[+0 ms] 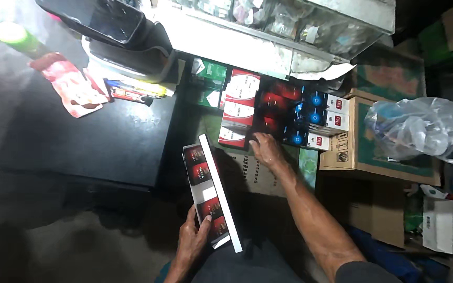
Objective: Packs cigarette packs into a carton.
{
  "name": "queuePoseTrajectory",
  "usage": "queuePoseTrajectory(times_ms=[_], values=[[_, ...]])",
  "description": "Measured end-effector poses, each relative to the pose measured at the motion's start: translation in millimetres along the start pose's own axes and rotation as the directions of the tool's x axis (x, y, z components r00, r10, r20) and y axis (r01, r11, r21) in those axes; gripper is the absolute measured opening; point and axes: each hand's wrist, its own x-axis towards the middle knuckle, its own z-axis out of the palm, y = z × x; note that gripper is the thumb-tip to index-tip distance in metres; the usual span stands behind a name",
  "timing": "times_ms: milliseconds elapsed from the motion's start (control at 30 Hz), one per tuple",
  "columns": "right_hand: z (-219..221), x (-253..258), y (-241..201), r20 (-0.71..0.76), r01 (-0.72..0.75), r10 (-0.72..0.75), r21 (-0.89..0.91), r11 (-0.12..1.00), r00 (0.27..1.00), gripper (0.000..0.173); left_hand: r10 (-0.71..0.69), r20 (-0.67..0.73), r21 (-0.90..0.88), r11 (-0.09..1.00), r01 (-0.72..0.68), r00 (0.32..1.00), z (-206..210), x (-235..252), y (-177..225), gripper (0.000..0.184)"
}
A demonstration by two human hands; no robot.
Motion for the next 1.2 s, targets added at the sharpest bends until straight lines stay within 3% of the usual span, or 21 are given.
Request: queuePoseTrajectory(times_ms=[67,133,200,233,300,333,400,467,500,567,633,767,967,1033,1100,1200], values=[[-14,-13,-8,-0.022,-0.004,0.006,0.088,0.996,1.000,0.030,0.018,0.003,0.032,0.999,-0.018,1.000,-3,3,3,0.057],[-35,-41,-32,-0.141,0.095,-0.063,0.228,0.969,0.988,0.028,0.011,0.026,0.046,0.999,-0.012,1.000,-6,6,4,0.059],[-53,-79,-77,-0.276,0.352,-0.266,0.333,0.875,0.924,0.025,0.000,0.046,0.062,0.998,-0.003,0.999,-8,7,8,0.059],[-53,-100,-101,-0.282,0.483,-0.396,0.407,0.776,0.874,0.023,0.003,0.055,0.073,0.997,-0.007,0.998,-10,7,11,0.059],[-36,-132,-139,-0.138,0.577,-0.615,0.549,0.605,0.776,0.024,0.035,0.065,0.071,0.997,-0.040,0.997,-14,3,22,0.062],[-23,-141,-148,-0.015,0.571,-0.666,0.531,0.627,0.746,0.026,0.063,0.068,0.045,0.997,-0.066,0.996,-16,1,26,0.065],[-1,-142,-148,0.255,0.479,-0.571,0.344,0.808,0.780,0.031,0.056,0.063,-0.009,0.998,-0.055,0.996,-14,7,18,0.062],[11,-127,-137,0.472,0.317,-0.324,0.098,0.943,0.820,0.040,0.014,0.077,-0.096,0.995,-0.006,0.997,-11,17,2,0.058],[15,-118,-129,0.548,0.293,-0.237,-0.016,0.956,0.802,0.047,-0.013,0.097,-0.141,0.990,0.027,0.995,-12,20,-5,0.058],[27,-107,-113,0.634,0.360,-0.198,-0.137,0.923,0.748,0.062,-0.025,0.136,-0.189,0.981,0.051,0.990,-17,21,-14,0.058],[39,-103,-103,0.645,0.471,-0.270,-0.157,0.868,0.715,0.071,0.003,0.163,-0.204,0.978,0.031,0.987,-20,23,-19,0.059],[57,-93,-97,0.580,0.556,-0.400,-0.112,0.824,0.710,0.063,0.093,0.185,-0.225,0.973,-0.050,0.978,-24,26,-25,0.060],[49,-78,-90,0.475,0.492,-0.439,0.015,0.870,0.762,0.029,0.131,0.079,-0.267,0.958,-0.105,0.988,-19,25,-32,0.055],[32,-71,-94,0.502,0.395,-0.382,0.085,0.915,0.776,0.029,0.131,0.072,-0.276,0.955,-0.106,0.989,-18,26,-32,0.055],[15,-68,-102,0.627,0.321,-0.322,0.121,0.940,0.710,0.034,0.127,0.061,-0.291,0.951,-0.105,0.990,-17,26,-32,0.054],[27,-74,-112,0.812,0.360,-0.282,0.096,0.928,0.511,0.039,0.125,0.040,-0.286,0.952,-0.108,0.991,-16,26,-32,0.053]])
